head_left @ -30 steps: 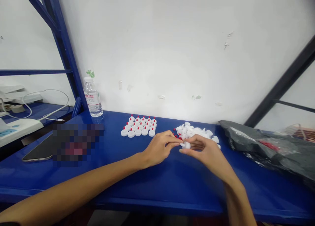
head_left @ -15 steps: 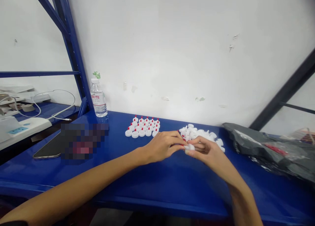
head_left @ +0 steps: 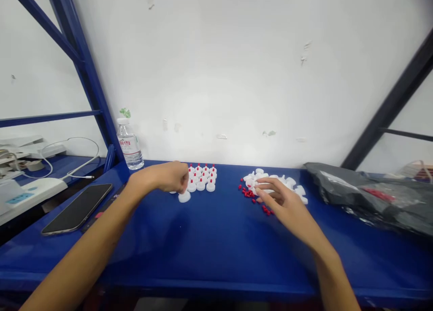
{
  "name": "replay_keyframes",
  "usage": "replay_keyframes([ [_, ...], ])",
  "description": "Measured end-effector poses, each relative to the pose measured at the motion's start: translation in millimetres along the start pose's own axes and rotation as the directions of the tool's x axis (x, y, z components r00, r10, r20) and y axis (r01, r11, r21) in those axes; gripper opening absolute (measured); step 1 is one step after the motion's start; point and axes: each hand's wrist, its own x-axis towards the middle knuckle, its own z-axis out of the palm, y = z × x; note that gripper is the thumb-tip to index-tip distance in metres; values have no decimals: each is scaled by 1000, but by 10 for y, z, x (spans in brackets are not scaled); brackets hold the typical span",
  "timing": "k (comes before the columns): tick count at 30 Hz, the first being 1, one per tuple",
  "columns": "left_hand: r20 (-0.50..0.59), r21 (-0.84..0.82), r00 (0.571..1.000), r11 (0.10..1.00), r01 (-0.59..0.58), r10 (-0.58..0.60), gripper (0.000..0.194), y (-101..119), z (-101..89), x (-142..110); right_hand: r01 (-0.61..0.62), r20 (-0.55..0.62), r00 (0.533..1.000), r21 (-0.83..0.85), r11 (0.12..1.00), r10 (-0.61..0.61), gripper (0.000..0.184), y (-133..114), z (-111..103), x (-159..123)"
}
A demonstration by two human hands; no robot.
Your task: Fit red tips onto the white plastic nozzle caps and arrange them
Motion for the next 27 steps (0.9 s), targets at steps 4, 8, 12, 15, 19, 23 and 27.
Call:
replay_keyframes([
  [4,-7,74,992,989,125,-124,14,-145,80,-95,35,-5,999,-22,999,-35,37,-20,-13,-8],
  [8,-66,170,987,973,154,-145,15,-292,250,-136,53,-13,998,-51,997,-54,34,-25,-29,-20],
  [12,-205,212,965,956,205,-161,22,-465,438,-103,63,-26,998,-60,996,-65,31,-19,-32,-25],
  [15,-281,155,948,968,195,-146,20,-567,504,-48,67,-30,997,-75,995,-70,30,-8,-31,-21],
  [19,-282,111,947,976,188,-150,24,-602,497,-29,68,-33,997,-80,994,-71,30,2,-33,-14],
  [23,-372,88,918,979,183,-138,52,-541,536,-53,66,-35,997,-71,995,-69,29,6,-39,-11],
  [27,-571,143,819,989,38,51,70,-499,656,-9,69,-39,997,-74,995,-72,29,3,-43,-11],
])
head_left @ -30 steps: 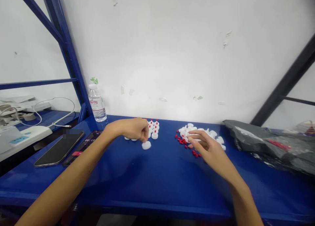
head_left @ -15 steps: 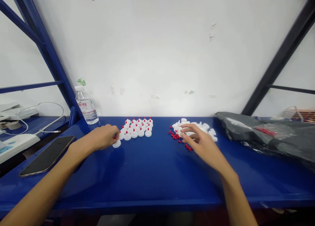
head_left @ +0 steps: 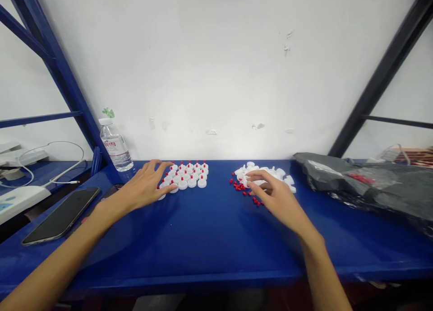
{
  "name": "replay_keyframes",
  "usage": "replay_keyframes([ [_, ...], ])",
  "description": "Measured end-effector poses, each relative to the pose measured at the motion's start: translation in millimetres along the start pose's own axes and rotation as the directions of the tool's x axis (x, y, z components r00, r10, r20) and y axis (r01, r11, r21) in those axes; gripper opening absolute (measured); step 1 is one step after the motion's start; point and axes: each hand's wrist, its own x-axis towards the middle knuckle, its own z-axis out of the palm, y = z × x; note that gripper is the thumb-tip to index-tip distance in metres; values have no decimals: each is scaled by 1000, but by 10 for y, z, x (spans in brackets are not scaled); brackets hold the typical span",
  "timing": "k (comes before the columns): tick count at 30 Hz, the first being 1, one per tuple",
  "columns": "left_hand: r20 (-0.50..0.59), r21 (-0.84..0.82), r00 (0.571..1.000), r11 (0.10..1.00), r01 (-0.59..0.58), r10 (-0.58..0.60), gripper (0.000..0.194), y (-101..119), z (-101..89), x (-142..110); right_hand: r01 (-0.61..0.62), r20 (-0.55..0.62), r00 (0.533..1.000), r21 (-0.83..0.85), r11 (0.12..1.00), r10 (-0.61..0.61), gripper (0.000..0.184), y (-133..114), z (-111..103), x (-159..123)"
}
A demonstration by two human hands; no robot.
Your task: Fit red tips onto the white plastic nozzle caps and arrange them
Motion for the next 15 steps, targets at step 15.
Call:
replay_keyframes([
  [15,57,-337,972,911,236,-230,80,-66,239,-93,7,-9,1000,-16,1000,-8,26,24,15,7],
])
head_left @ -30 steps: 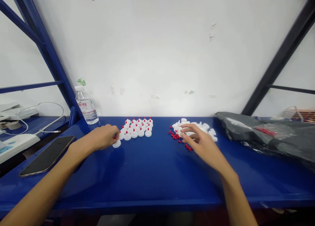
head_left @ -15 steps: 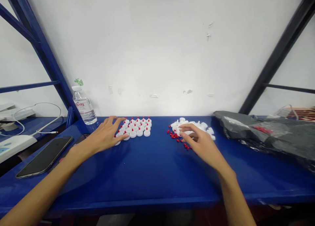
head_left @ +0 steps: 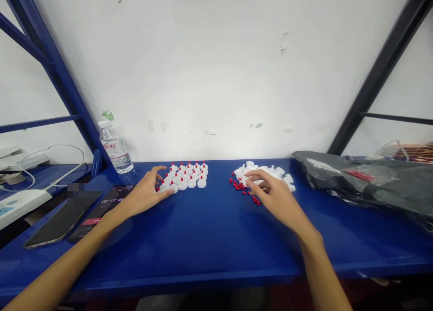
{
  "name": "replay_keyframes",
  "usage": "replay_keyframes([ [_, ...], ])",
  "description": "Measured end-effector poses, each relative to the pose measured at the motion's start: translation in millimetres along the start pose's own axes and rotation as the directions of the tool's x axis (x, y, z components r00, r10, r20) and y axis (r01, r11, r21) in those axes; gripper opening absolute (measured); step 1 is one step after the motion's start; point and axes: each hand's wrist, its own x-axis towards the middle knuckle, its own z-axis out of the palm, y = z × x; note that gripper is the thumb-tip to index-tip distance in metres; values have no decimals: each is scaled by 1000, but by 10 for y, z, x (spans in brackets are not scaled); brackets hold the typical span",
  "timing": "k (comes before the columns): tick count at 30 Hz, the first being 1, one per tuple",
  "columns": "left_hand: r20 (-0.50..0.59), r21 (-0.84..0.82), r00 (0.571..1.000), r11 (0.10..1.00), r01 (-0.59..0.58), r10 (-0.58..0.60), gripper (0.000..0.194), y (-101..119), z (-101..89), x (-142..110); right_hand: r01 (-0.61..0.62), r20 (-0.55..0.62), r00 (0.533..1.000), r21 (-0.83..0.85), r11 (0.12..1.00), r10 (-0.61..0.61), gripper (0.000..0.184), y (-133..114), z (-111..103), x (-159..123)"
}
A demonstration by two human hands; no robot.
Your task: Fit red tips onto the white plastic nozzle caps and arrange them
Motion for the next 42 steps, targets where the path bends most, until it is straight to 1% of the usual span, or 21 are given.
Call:
replay_keyframes([
  [1,13,-3,1000,1000,13,-13,82,-17,27,10,1,0,1000,1,1000,-1,26,-1,3,2],
  [3,9,14,1000,1000,22,-22,79,-28,69,29,3,2,1000,-4,1000,-3,26,-2,10,5],
  [7,3,37,1000,999,-8,7,69,-2,114,78,18,11,1000,-31,999,-18,27,3,25,6],
  [10,4,45,1000,999,-31,31,67,22,123,115,22,19,1000,-35,999,-21,25,4,26,1],
  [13,4,51,999,998,-34,33,67,41,114,108,15,22,1000,-41,999,-14,25,5,22,-1],
  [18,-72,105,997,994,-12,20,57,43,75,27,30,5,1000,-63,998,-30,27,14,27,4],
  [22,-69,81,997,997,-9,14,52,29,50,8,31,8,1000,-63,998,-30,26,13,30,6],
  [27,-109,47,994,999,21,-16,49,13,59,45,24,13,1000,-74,997,-23,27,9,19,4],
  [29,-108,42,994,999,26,-22,49,9,67,56,23,16,1000,-81,996,-22,26,7,17,2],
  [33,-105,61,994,998,12,-6,50,16,54,44,10,20,1000,-85,996,-8,26,-9,18,-1],
  [35,-131,87,991,996,6,5,46,32,17,17,-1,-6,1000,-90,996,1,25,-11,4,2],
  [37,-200,112,979,993,-21,43,42,69,-31,-28,-20,-70,998,-127,992,11,25,11,-35,7],
  [38,-246,123,966,991,-54,83,38,98,-52,-56,-33,-111,994,-163,986,15,24,36,-66,9],
  [40,-324,150,925,976,-158,200,29,181,-63,-123,-72,-193,981,-257,964,21,23,119,-148,12],
  [42,-344,170,878,941,-292,334,18,299,-9,-203,-114,-247,969,-348,930,26,23,238,-246,10],
])
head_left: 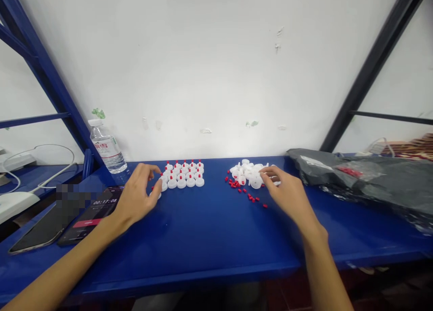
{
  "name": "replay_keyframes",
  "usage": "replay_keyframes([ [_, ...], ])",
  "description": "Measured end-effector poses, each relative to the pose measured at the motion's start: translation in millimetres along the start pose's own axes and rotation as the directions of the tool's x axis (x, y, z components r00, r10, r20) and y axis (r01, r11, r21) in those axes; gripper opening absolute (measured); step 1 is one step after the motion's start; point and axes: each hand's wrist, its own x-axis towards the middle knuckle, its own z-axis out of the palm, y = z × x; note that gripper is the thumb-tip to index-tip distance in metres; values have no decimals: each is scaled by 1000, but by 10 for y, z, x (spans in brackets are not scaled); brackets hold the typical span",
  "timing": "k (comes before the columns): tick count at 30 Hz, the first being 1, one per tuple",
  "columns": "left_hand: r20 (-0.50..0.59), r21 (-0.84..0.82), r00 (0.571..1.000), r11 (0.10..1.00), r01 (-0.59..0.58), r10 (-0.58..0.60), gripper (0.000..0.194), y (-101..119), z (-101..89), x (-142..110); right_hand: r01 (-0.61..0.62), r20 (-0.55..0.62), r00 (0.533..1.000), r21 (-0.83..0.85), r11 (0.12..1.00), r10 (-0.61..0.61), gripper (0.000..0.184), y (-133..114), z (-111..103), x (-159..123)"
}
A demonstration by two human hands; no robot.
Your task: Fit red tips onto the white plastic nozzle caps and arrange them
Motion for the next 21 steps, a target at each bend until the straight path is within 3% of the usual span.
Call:
replay_keyframes([
  [3,41,-90,976,973,-212,216,10,289,146,-102,-29,-3,1000,-118,993,29,22,221,-40,29],
  [6,150,-190,898,904,-384,413,18,609,405,-160,-48,26,998,-186,981,53,23,354,-20,42],
  [8,210,-236,859,877,-419,467,22,806,603,-125,-13,59,998,-199,980,25,27,383,26,41],
  [12,246,-274,858,881,-385,451,23,1116,989,105,128,188,978,-184,975,-93,38,372,147,19],
  [15,314,-256,866,913,-317,389,26,1253,1208,278,150,252,962,-177,973,-102,38,367,193,6],
  [21,368,-254,866,933,-256,338,33,1290,1359,360,91,227,973,-196,976,-45,21,402,146,20],
])
